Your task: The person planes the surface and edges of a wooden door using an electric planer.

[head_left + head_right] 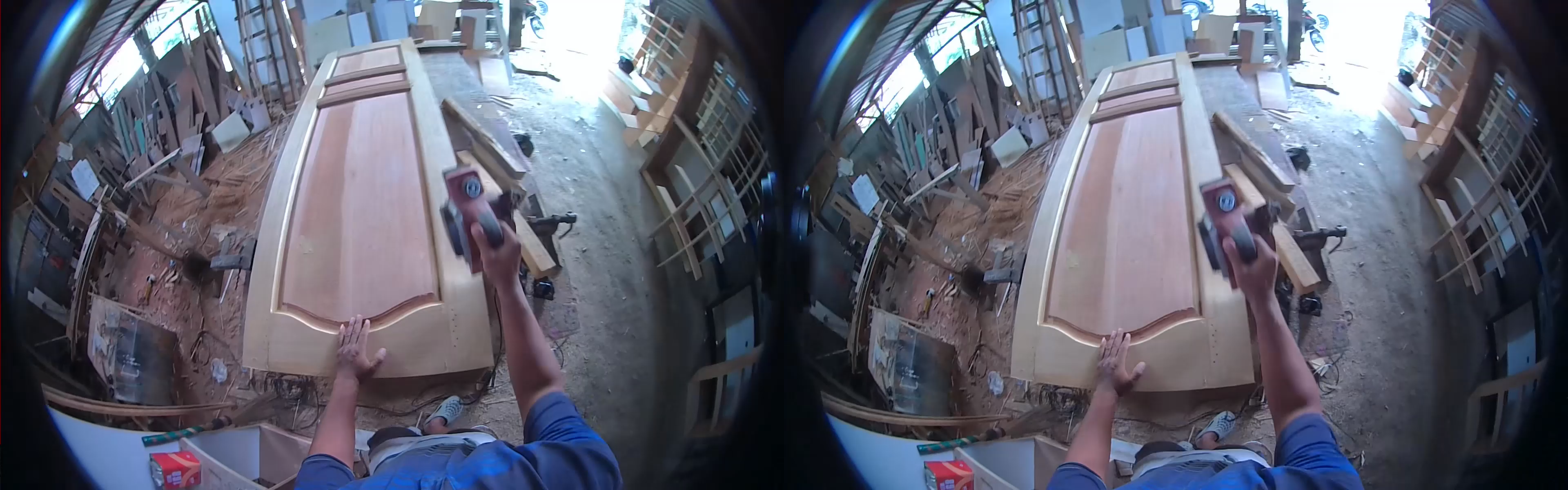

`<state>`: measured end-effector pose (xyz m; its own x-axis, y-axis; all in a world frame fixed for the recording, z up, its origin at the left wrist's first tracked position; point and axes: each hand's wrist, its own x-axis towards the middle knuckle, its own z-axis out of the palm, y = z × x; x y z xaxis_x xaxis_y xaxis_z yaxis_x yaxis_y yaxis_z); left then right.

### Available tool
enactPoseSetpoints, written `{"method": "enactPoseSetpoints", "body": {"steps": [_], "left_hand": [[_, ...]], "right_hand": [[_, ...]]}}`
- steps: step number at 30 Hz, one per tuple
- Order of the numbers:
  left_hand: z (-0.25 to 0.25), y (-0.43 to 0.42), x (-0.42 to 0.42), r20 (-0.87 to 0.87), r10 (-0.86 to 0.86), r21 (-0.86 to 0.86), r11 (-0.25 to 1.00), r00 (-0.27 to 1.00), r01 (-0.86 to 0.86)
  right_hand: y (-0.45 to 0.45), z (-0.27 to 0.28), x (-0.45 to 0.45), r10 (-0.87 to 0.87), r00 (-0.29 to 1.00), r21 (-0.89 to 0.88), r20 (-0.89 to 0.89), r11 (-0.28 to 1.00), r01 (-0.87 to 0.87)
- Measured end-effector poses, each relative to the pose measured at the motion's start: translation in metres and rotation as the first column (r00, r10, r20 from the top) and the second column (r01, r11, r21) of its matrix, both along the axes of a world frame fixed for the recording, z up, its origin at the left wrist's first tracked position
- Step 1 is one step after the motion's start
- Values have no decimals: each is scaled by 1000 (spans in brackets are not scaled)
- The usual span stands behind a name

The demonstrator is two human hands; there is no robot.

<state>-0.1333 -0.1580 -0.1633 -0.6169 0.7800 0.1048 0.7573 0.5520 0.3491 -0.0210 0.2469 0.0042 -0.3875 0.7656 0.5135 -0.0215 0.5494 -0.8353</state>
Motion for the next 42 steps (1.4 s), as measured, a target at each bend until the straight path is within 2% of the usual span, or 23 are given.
{"method": "enactPoseSetpoints", "body": {"steps": [2, 4, 6, 8, 11, 14, 16, 18, 19, 23, 26, 28, 32, 34, 35, 37, 38, 41, 42], "left_hand": [[-3, -2, 1, -2, 4, 10, 1000, 1000, -4], [0, 0, 1, 11, 6, 13, 1000, 1000, -6], [-1, 1, 1, 7, 7, 39, 999, 1000, -7], [-2, -1, 5, 13, 21, 47, 999, 1000, -22], [-13, -3, 11, -41, 71, 68, 995, 997, -68], [-22, -2, 33, 16, 194, 89, 977, 981, -195], [-28, 2, 66, 3, 219, -21, 975, 976, -219], [-26, 17, 101, 27, 235, -128, 965, 972, -229], [-21, 28, 122, 30, 237, -124, 965, 971, -232], [-5, 108, 187, 62, 271, -153, 954, 961, -259], [5, 186, 227, 67, 365, -178, 920, 929, -349], [3, 239, 243, 28, 441, -194, 883, 897, -428], [-9, 276, 280, -6, 523, -78, 850, 852, -522], [-9, 269, 300, -47, 523, -32, 851, 851, -524], [-8, 268, 308, -34, 535, -62, 842, 844, -536], [1, 272, 316, -15, 556, -105, 826, 831, -554], [-2, 277, 313, -150, 577, -8, 811, 803, -585], [98, 332, 288, 256, 721, -253, 693, 644, -675], [101, 354, 267, 275, 687, -167, 723, 673, -670]], "right_hand": [[-36, 11, 81, 31, 987, -158, 161, 987, -5], [-76, 30, 159, 42, 978, -74, 206, 997, -27], [-107, 30, 233, 9, 944, -87, 330, 996, 21], [-132, 18, 302, 2, 917, -205, 399, 975, 88], [-157, 18, 385, -19, 887, -270, 462, 949, 161], [-160, 13, 445, -86, 857, -273, 509, 928, 255], [-153, 7, 479, -135, 843, -249, 521, 921, 301], [-138, 3, 506, -176, 857, -237, 485, 916, 323], [-127, 1, 519, -189, 863, -239, 469, 913, 330], [-64, -2, 561, -95, 886, -376, 454, 881, 287], [3, -19, 590, -74, 882, -270, 466, 937, 221], [42, -12, 600, -6, 886, -303, 463, 939, 165], [117, 9, 625, 53, 885, -238, 463, 969, 66], [148, 15, 635, 89, 869, -303, 488, 950, 72], [164, 18, 638, 106, 862, -329, 496, 941, 74], [193, 21, 642, 92, 876, -261, 473, 965, 40], [208, 21, 639, 77, 887, -223, 454, 974, 29], [252, 17, 630, 90, 901, -217, 425, 976, 4], [265, 18, 628, 94, 894, -212, 439, 977, 2]]}}
